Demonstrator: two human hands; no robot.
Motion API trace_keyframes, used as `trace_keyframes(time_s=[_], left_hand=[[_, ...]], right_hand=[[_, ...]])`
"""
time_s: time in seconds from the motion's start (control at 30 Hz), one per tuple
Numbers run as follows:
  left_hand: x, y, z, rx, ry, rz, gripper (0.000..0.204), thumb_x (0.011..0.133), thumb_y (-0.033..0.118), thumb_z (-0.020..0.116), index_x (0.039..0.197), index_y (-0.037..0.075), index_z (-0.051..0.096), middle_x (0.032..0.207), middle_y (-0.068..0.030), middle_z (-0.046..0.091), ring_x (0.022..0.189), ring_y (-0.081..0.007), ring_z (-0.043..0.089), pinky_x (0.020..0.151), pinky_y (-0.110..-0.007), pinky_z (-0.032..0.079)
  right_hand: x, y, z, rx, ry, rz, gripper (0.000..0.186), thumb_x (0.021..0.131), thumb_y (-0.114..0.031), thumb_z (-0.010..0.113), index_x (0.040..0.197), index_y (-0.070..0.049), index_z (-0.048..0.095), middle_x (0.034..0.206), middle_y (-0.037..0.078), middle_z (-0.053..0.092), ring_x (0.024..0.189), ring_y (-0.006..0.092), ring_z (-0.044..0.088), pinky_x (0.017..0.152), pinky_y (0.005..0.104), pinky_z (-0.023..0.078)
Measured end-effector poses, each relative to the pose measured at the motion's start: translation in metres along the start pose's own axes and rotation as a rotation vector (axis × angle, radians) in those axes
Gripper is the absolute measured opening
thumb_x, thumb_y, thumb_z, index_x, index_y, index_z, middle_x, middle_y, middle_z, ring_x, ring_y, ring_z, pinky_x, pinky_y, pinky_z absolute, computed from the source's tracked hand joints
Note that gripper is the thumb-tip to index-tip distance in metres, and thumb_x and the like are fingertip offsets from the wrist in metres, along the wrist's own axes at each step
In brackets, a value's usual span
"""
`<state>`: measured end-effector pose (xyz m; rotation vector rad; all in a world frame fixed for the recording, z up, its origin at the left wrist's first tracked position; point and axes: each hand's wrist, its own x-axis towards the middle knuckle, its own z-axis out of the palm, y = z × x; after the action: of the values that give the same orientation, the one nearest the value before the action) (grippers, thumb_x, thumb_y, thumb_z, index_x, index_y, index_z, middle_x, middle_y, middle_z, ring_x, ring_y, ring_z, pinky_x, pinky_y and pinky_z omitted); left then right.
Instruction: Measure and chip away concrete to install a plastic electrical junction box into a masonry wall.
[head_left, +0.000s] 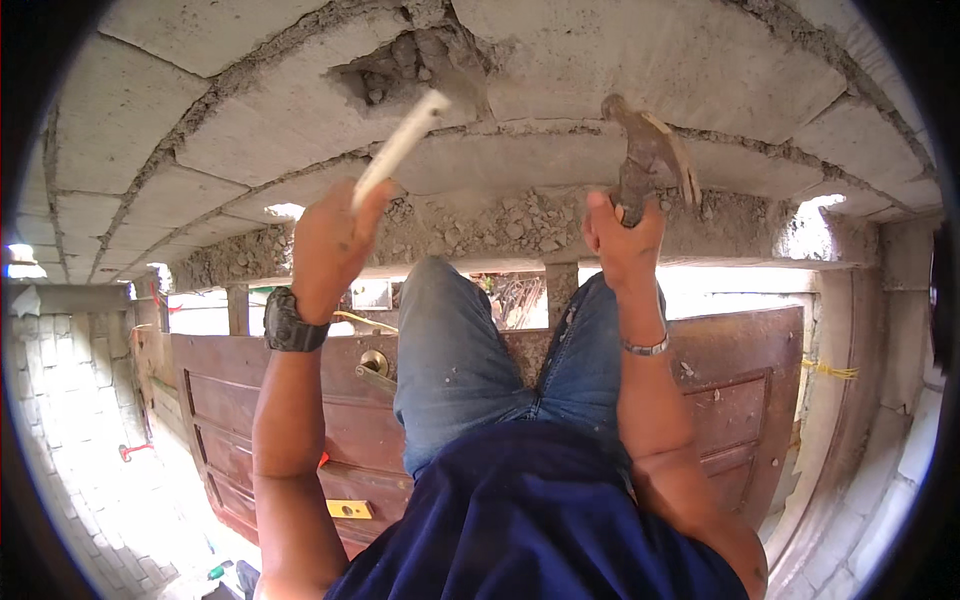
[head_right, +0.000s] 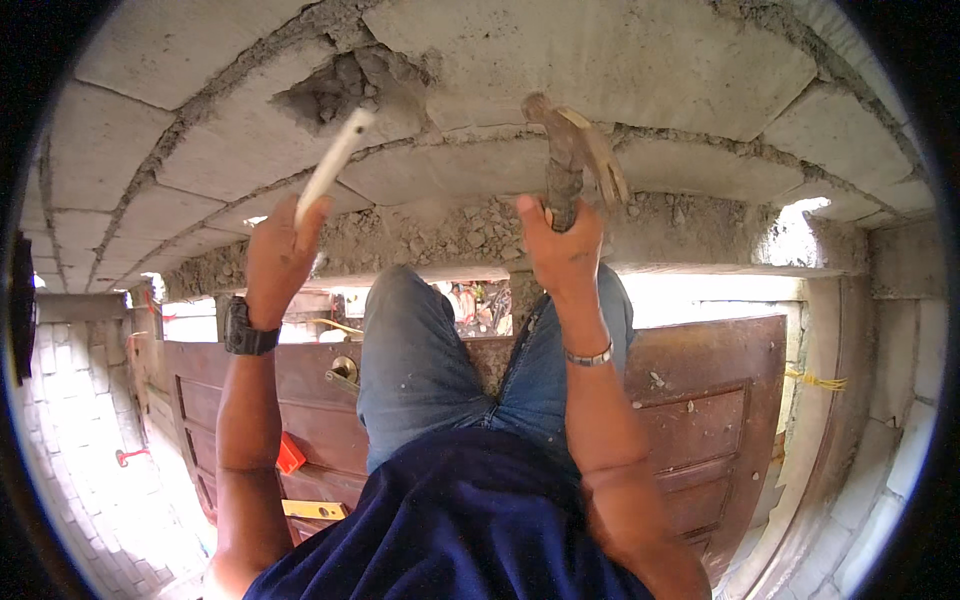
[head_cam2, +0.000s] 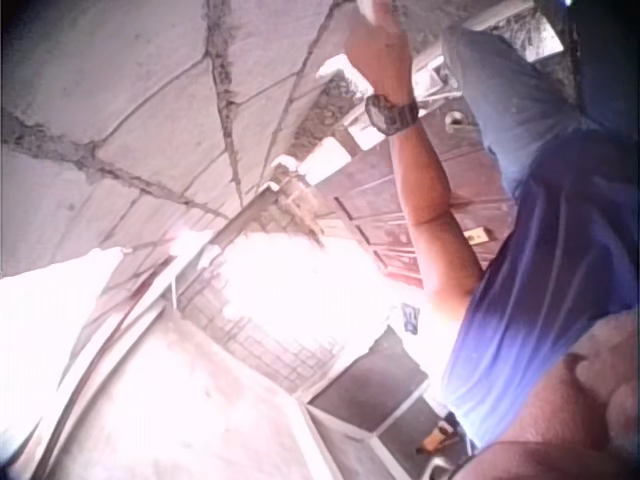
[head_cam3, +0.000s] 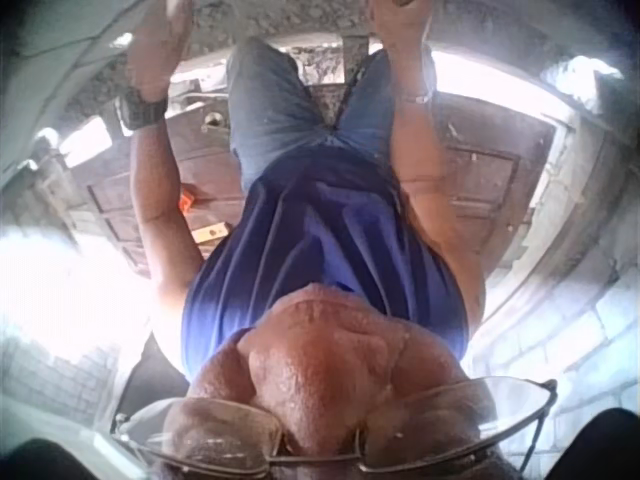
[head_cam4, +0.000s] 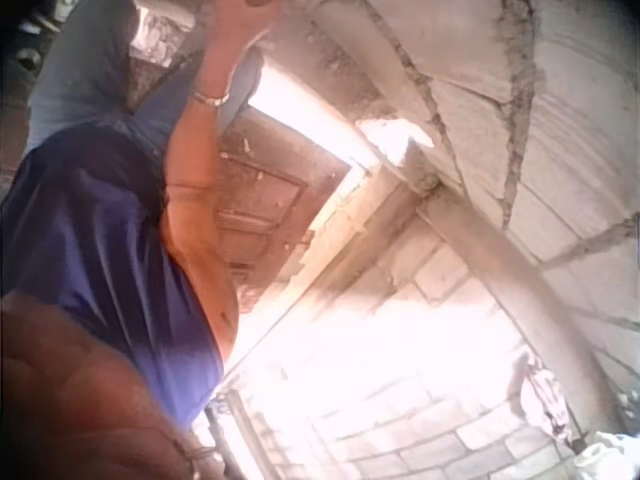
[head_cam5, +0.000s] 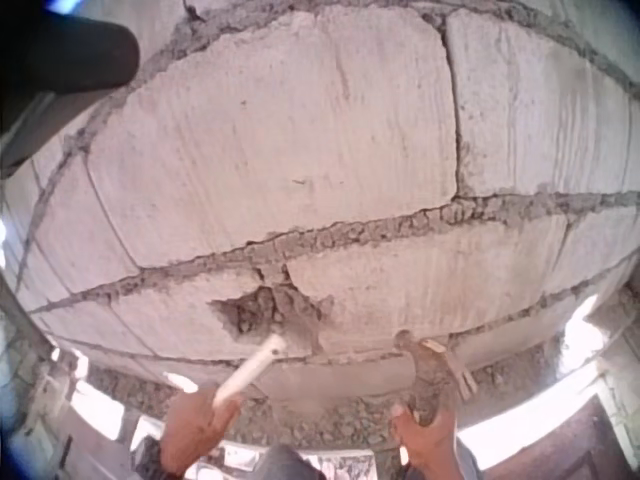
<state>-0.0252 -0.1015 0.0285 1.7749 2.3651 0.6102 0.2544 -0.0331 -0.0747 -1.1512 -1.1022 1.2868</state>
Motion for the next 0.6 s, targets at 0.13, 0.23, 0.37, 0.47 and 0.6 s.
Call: trace_keyframes(time_s=[0.13, 0.23, 0.37, 0.47, 0.6], left_hand=[[0.014, 0.017, 0.009, 0.111, 0.026, 0.163, 0.049, 0.094, 0.049, 0.049, 0.084, 0.001, 0.054, 0.061, -0.0201, 0.053, 0.055, -0.0391, 0.053, 0.051, -0.043, 0.040], [0.026, 0.012, 0.014, 0.143, 0.053, 0.196, 0.053, 0.094, 0.052, 0.048, 0.081, 0.001, 0.051, 0.061, -0.0204, 0.053, 0.056, -0.0389, 0.054, 0.051, -0.043, 0.041], [0.030, 0.005, 0.022, 0.151, 0.100, 0.148, 0.055, 0.093, 0.055, 0.048, 0.079, 0.002, 0.051, 0.062, -0.0206, 0.055, 0.058, -0.0404, 0.056, 0.052, -0.045, 0.042], [0.031, 0.000, 0.026, 0.127, 0.127, 0.131, 0.054, 0.092, 0.055, 0.048, 0.080, 0.003, 0.052, 0.062, -0.0201, 0.057, 0.059, -0.0412, 0.057, 0.052, -0.047, 0.043], [0.030, 0.001, 0.022, 0.166, 0.168, 0.135, 0.052, 0.092, 0.054, 0.050, 0.079, 0.003, 0.052, 0.062, -0.0200, 0.058, 0.058, -0.0407, 0.057, 0.051, -0.046, 0.043]], right_hand=[[-0.014, 0.009, -0.009, -0.015, -0.047, 0.179, 0.040, 0.081, -0.034, 0.074, 0.088, 0.004, 0.062, 0.072, 0.005, 0.061, 0.067, 0.0135, 0.056, 0.061, 0.0299, 0.046], [-0.019, 0.017, -0.005, -0.101, -0.045, -0.122, 0.032, 0.086, -0.027, 0.070, 0.069, -0.007, 0.051, 0.055, -0.001, 0.049, 0.047, 0.0073, 0.046, 0.043, 0.0230, 0.035], [-0.025, 0.016, -0.003, -0.121, -0.051, -0.160, 0.032, 0.086, -0.030, 0.071, 0.074, -0.007, 0.053, 0.056, -0.001, 0.050, 0.048, 0.0071, 0.046, 0.043, 0.0229, 0.035], [-0.028, 0.016, 0.000, -0.117, -0.053, -0.158, 0.031, 0.086, -0.031, 0.070, 0.077, -0.006, 0.053, 0.057, -0.001, 0.050, 0.048, 0.0069, 0.046, 0.043, 0.0228, 0.036], [-0.029, 0.013, 0.003, -0.145, -0.064, -0.187, 0.032, 0.086, -0.032, 0.071, 0.080, -0.005, 0.055, 0.057, -0.001, 0.051, 0.049, 0.0064, 0.046, 0.044, 0.0228, 0.036]])
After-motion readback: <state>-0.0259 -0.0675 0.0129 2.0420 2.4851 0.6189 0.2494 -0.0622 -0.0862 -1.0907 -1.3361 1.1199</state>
